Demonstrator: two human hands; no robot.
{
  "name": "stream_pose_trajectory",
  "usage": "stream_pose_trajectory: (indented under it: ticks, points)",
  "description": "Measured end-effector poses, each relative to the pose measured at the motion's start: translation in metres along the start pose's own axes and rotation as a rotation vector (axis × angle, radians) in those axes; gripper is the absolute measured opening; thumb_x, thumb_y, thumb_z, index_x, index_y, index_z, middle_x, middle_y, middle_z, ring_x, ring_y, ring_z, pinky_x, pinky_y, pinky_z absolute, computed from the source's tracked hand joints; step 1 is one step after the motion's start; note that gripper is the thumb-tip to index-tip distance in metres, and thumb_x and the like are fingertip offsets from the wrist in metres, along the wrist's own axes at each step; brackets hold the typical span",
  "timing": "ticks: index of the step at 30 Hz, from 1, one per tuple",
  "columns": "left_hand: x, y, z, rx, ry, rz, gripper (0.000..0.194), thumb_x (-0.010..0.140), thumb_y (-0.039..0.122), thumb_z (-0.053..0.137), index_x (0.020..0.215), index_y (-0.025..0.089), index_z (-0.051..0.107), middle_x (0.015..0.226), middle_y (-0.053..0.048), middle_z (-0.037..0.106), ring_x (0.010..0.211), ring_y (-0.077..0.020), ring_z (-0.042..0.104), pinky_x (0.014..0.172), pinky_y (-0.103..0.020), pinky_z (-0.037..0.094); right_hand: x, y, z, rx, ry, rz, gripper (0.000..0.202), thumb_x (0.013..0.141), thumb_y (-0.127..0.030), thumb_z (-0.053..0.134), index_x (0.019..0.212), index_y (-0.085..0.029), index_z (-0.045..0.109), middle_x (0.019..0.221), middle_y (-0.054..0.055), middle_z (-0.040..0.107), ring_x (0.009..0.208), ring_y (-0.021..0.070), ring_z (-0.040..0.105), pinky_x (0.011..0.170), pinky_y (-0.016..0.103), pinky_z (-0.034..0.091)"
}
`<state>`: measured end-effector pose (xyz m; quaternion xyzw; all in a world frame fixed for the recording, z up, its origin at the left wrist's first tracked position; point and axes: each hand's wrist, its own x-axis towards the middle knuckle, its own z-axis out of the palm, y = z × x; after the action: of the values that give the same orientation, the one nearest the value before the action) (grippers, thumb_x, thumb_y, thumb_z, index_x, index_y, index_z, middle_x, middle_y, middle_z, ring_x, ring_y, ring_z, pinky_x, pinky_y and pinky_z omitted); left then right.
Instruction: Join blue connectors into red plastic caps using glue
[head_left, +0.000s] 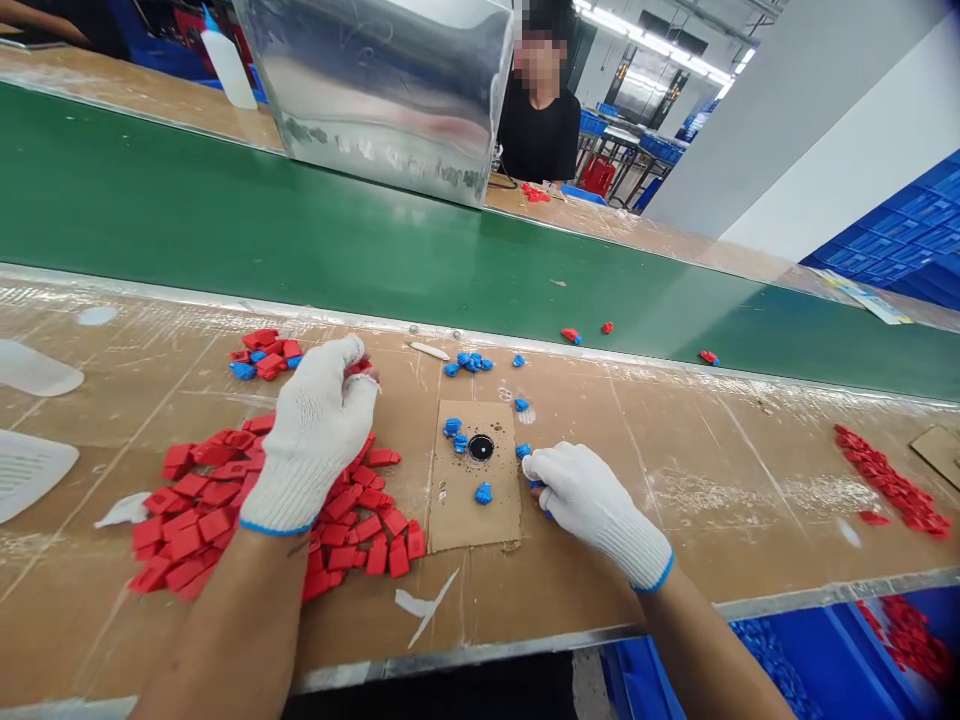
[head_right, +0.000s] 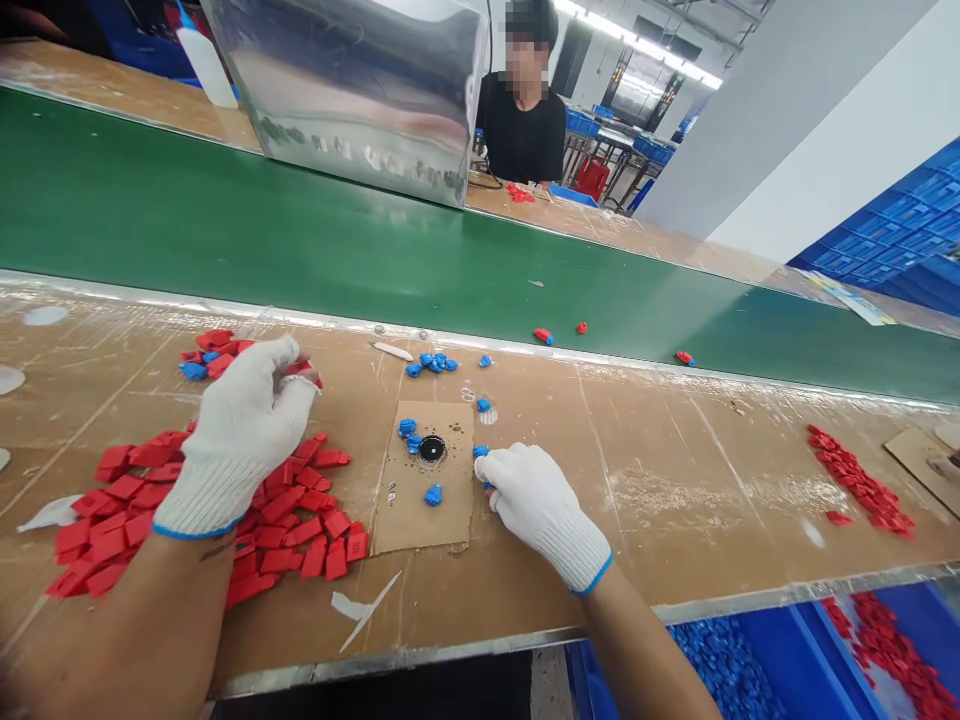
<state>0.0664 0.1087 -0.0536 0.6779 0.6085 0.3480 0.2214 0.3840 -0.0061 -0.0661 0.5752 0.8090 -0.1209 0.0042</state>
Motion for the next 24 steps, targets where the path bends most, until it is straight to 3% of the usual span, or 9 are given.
stream_pose_trajectory:
  ticks: [2,3,5,7,11,14,18,24]
  points:
    - [-0.004,0.006,0.005,-0.239,0.133,-0.066,0.019,0.095,0.030,0.058,0.112,0.021,0.059,0.108,-0.009,0.070,0.102,-0.0290,0.072,0.098,-0.046,0.056,0.001,0.003,-0.007,0.123,0.090,-0.037,0.028,0.073,0.001,0.055,0.086,-0.023,0.053,0.088,0.002,0.066,0.079,0.0199,0.052,0.073,0.033,0.035]
    - [-0.007,0.010,0.008,-0.379,0.139,-0.102,0.019,0.094,0.030,0.061,0.111,0.022,0.057,0.104,-0.007,0.069,0.095,-0.0255,0.073,0.094,-0.043,0.058,0.002,0.005,-0.013,0.219,0.161,-0.072,0.030,0.072,0.002,0.055,0.087,-0.023,0.052,0.089,0.001,0.063,0.080,0.0193,0.053,0.074,0.032,0.037]
    - [-0.012,0.018,0.013,-0.655,0.019,-0.140,0.018,0.093,0.031,0.064,0.107,0.024,0.057,0.098,-0.003,0.067,0.082,-0.0199,0.073,0.080,-0.037,0.061,0.010,0.005,-0.027,0.408,0.299,-0.178,0.031,0.072,0.003,0.054,0.088,-0.024,0.053,0.092,0.001,0.060,0.083,0.0181,0.054,0.075,0.030,0.042]
    - [-0.016,0.024,0.017,-0.812,-0.137,-0.139,0.017,0.091,0.031,0.068,0.102,0.022,0.059,0.091,-0.002,0.065,0.076,-0.0169,0.071,0.069,-0.031,0.059,0.024,0.001,-0.040,0.486,0.348,-0.314,0.031,0.073,0.004,0.053,0.087,-0.024,0.054,0.093,0.000,0.058,0.084,0.0170,0.054,0.075,0.029,0.043]
    - [-0.017,0.025,0.025,-0.819,-0.256,-0.124,0.019,0.086,0.031,0.073,0.099,0.018,0.066,0.084,-0.002,0.066,0.073,-0.0136,0.065,0.066,-0.027,0.055,0.056,-0.010,-0.051,0.443,0.178,-0.506,0.034,0.078,0.007,0.049,0.090,-0.023,0.061,0.091,-0.001,0.054,0.084,0.0150,0.051,0.075,0.028,0.043]
    - [-0.014,0.023,0.027,-0.846,-0.279,-0.151,0.020,0.084,0.031,0.073,0.096,0.017,0.067,0.084,-0.001,0.066,0.072,-0.0122,0.063,0.067,-0.026,0.054,0.071,-0.015,-0.050,0.399,0.067,-0.534,0.035,0.079,0.008,0.047,0.088,-0.021,0.063,0.089,-0.001,0.050,0.083,0.0145,0.049,0.075,0.027,0.042]
    - [-0.011,0.022,0.025,-0.844,-0.301,-0.140,0.015,0.086,0.029,0.070,0.096,0.017,0.067,0.083,0.002,0.064,0.070,-0.0097,0.060,0.068,-0.024,0.053,0.078,-0.017,-0.048,0.331,0.012,-0.531,0.033,0.076,0.008,0.046,0.082,-0.020,0.061,0.086,-0.001,0.044,0.080,0.0148,0.045,0.072,0.027,0.038]
    - [-0.010,0.019,0.026,-0.829,-0.306,-0.111,0.012,0.090,0.025,0.067,0.097,0.017,0.067,0.081,0.004,0.063,0.069,-0.0082,0.059,0.069,-0.023,0.051,0.081,-0.018,-0.047,0.364,-0.006,-0.480,0.042,0.071,0.003,0.047,0.102,-0.023,0.061,0.090,-0.001,0.061,0.079,0.0138,0.053,0.078,0.028,0.045]
